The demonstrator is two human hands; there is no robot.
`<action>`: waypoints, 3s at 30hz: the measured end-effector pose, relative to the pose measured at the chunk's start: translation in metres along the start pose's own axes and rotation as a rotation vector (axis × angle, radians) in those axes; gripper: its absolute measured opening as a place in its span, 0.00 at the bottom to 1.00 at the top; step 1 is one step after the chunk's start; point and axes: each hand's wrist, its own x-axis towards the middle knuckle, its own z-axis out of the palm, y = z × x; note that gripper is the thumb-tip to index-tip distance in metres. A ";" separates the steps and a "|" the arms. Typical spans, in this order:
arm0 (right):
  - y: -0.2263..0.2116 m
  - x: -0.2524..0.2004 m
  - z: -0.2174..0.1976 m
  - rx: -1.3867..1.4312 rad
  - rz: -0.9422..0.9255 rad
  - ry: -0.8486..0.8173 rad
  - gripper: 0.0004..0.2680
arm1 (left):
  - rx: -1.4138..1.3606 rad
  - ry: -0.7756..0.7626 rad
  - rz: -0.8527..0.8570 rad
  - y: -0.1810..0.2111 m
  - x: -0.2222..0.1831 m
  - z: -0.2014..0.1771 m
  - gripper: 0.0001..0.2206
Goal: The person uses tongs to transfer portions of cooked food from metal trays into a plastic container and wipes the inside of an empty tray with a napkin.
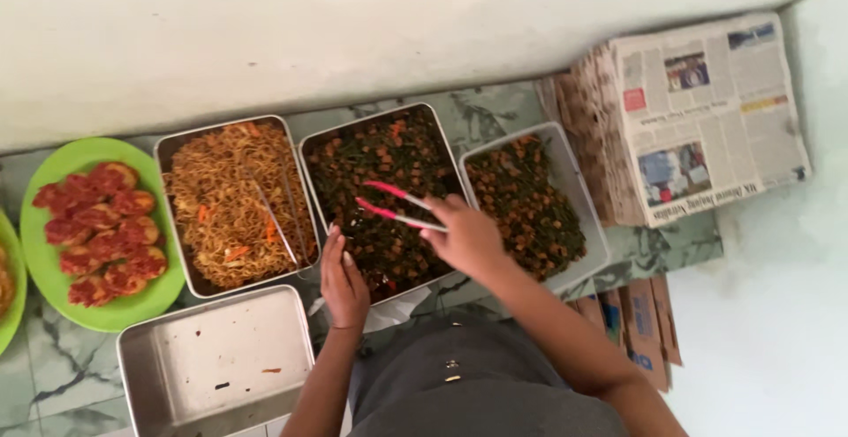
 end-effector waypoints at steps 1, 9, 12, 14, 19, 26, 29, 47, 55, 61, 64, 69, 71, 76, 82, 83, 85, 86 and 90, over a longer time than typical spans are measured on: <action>0.013 -0.007 -0.011 0.058 0.017 0.030 0.19 | 0.000 -0.002 0.009 0.001 0.001 0.001 0.14; 0.173 -0.102 -0.123 -0.247 0.358 -0.137 0.27 | 0.050 0.036 0.089 0.013 0.000 0.002 0.13; 0.198 -0.132 -0.121 -0.185 0.428 -0.248 0.33 | 0.051 0.022 0.045 0.015 -0.003 -0.001 0.14; 0.207 -0.147 -0.112 -0.088 0.640 -0.310 0.33 | 0.062 0.033 0.059 0.017 -0.007 -0.003 0.14; 0.217 -0.160 -0.068 -0.130 0.452 -0.163 0.34 | 0.041 0.060 0.026 0.024 -0.028 -0.006 0.15; 0.204 -0.150 -0.013 0.012 0.318 0.065 0.33 | 0.038 0.046 -0.007 0.034 -0.045 -0.010 0.15; 0.195 -0.137 0.001 0.007 0.292 0.095 0.32 | 0.054 0.044 -0.005 0.035 -0.048 -0.012 0.15; 0.181 -0.063 0.062 0.195 0.372 0.141 0.27 | 0.014 0.081 -0.012 0.048 -0.065 -0.015 0.14; 0.194 -0.075 0.066 0.592 0.467 0.153 0.21 | -0.019 0.056 0.006 0.051 -0.061 -0.013 0.15; 0.202 -0.090 0.032 1.035 0.755 -0.044 0.20 | -0.023 0.074 0.009 0.052 -0.058 -0.017 0.15; 0.202 -0.097 0.013 1.062 0.776 -0.063 0.20 | -0.012 0.075 -0.005 0.050 -0.058 -0.018 0.14; 0.201 -0.109 -0.012 1.003 0.802 -0.043 0.20 | -0.017 0.080 0.025 0.047 -0.057 -0.020 0.15; 0.202 -0.115 -0.022 1.010 0.791 -0.039 0.20 | -0.031 0.079 0.004 0.046 -0.055 -0.020 0.15; 0.192 -0.122 -0.049 0.954 0.799 -0.025 0.21 | -0.054 0.108 0.009 0.042 -0.050 -0.021 0.15; 0.152 -0.121 -0.068 0.813 0.695 -0.080 0.22 | -0.069 0.174 0.024 0.039 -0.046 -0.025 0.15; 0.144 -0.118 -0.065 0.757 0.668 -0.114 0.22 | -0.074 0.181 0.023 0.039 -0.045 -0.025 0.15; 0.128 -0.111 -0.054 0.658 0.573 -0.174 0.23 | -0.080 0.189 0.016 0.038 -0.045 -0.027 0.15; 0.118 -0.107 -0.044 0.615 0.507 -0.201 0.23 | -0.080 0.188 0.009 0.038 -0.044 -0.028 0.15; 0.071 -0.088 0.000 0.379 0.134 -0.237 0.22 | -0.070 0.192 0.016 0.037 -0.042 -0.031 0.16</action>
